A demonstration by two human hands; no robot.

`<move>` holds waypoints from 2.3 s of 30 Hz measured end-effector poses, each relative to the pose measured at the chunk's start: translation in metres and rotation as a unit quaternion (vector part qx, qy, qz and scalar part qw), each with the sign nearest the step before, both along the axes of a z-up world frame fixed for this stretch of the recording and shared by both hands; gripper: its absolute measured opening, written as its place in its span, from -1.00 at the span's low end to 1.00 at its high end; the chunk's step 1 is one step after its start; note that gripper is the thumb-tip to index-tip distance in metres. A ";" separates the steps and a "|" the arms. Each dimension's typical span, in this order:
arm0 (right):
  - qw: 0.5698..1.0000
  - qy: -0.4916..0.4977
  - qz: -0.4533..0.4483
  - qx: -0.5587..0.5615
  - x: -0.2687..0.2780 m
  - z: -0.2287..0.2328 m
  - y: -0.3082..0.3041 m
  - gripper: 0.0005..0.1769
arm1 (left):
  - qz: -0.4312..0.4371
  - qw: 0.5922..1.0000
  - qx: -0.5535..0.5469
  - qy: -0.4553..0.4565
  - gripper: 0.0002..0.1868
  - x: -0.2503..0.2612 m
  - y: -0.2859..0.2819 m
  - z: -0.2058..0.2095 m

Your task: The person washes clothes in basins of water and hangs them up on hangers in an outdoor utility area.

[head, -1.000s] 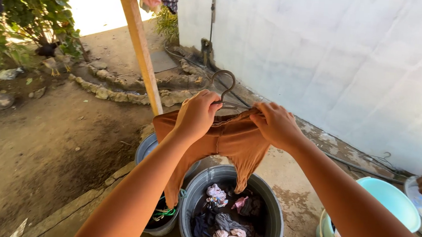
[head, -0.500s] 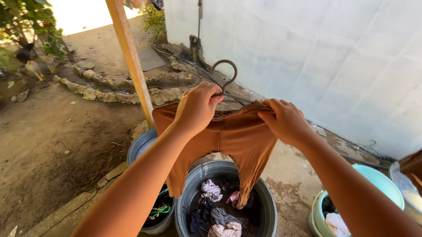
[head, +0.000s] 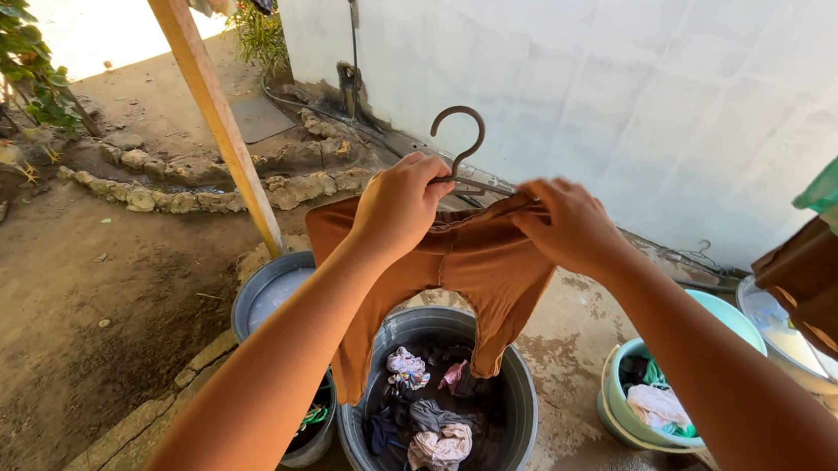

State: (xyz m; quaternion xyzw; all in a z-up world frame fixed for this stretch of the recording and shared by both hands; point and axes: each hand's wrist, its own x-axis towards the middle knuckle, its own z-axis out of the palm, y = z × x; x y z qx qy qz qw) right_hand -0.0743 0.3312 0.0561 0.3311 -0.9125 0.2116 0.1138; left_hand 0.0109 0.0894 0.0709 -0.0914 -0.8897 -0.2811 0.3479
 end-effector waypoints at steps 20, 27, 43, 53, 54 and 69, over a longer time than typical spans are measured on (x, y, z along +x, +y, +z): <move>0.997 -0.028 -0.027 -0.061 0.030 0.006 0.040 -0.53 | -0.081 0.996 0.010 -0.021 -0.86 -0.011 0.043 0.004; 0.998 0.050 -0.016 -0.045 0.032 0.000 0.063 -0.67 | -0.113 0.992 -0.024 -0.042 -0.85 -0.017 0.070 0.003; 0.993 -0.058 -0.098 -0.029 0.055 0.002 0.129 -0.61 | -0.202 0.977 -0.045 -0.052 -0.84 -0.025 0.140 0.003; 0.989 -0.019 -0.130 -0.068 0.066 -0.005 0.191 -0.64 | -0.257 0.963 -0.022 -0.079 -0.84 -0.034 0.192 0.007; 0.990 -0.026 -0.126 -0.064 0.067 -0.007 0.195 -0.64 | -0.258 0.962 -0.020 -0.089 -0.84 -0.035 0.196 0.006; 0.955 0.094 -0.244 -0.140 0.116 -0.002 0.230 -0.64 | -0.327 0.940 0.022 -0.091 -0.83 -0.040 0.227 0.008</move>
